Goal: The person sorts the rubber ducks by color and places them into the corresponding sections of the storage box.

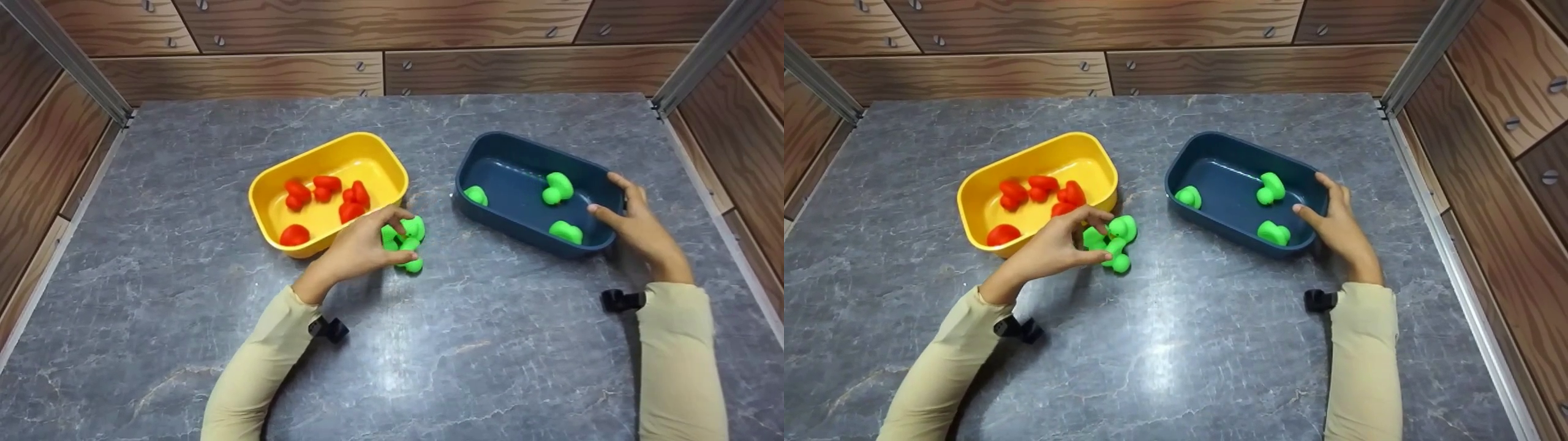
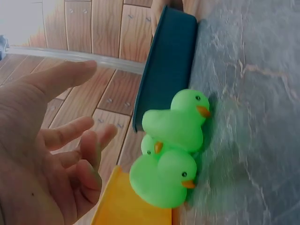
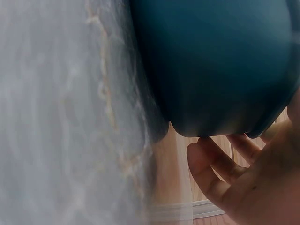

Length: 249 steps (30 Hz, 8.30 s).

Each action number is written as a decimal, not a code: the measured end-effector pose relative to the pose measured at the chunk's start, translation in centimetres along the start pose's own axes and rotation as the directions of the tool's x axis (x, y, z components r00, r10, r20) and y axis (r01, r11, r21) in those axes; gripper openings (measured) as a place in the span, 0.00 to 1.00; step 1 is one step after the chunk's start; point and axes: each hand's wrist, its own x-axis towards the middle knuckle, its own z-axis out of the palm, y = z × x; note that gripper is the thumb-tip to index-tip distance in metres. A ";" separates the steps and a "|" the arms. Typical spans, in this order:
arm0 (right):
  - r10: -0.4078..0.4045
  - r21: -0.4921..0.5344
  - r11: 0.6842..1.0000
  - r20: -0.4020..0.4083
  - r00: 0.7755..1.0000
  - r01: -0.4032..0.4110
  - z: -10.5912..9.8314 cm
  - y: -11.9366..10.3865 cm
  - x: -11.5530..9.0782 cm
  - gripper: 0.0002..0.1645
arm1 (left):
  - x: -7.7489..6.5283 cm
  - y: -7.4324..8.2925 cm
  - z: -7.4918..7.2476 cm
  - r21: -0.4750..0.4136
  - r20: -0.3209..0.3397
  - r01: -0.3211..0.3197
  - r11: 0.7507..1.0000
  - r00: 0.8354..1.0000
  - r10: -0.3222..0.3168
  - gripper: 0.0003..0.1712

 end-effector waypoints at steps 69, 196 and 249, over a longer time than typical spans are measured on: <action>-0.018 0.011 1.000 0.006 1.000 0.018 -0.1 0.2 0.3 0.52 | 0.4 0.4 0.7 0.158 0.171 -0.084 0.984 0.984 0.056 0.29; 0.024 0.025 0.999 0.029 0.999 -0.025 0.1 0.0 0.3 0.52 | 3.3 1.2 1.3 -0.461 -0.263 -0.129 0.878 0.965 0.003 0.25; 0.012 0.023 1.000 0.016 1.000 -0.013 0.2 0.1 0.4 0.52 | 3.7 -0.5 2.4 0.393 -0.118 0.220 0.893 0.975 -0.188 0.24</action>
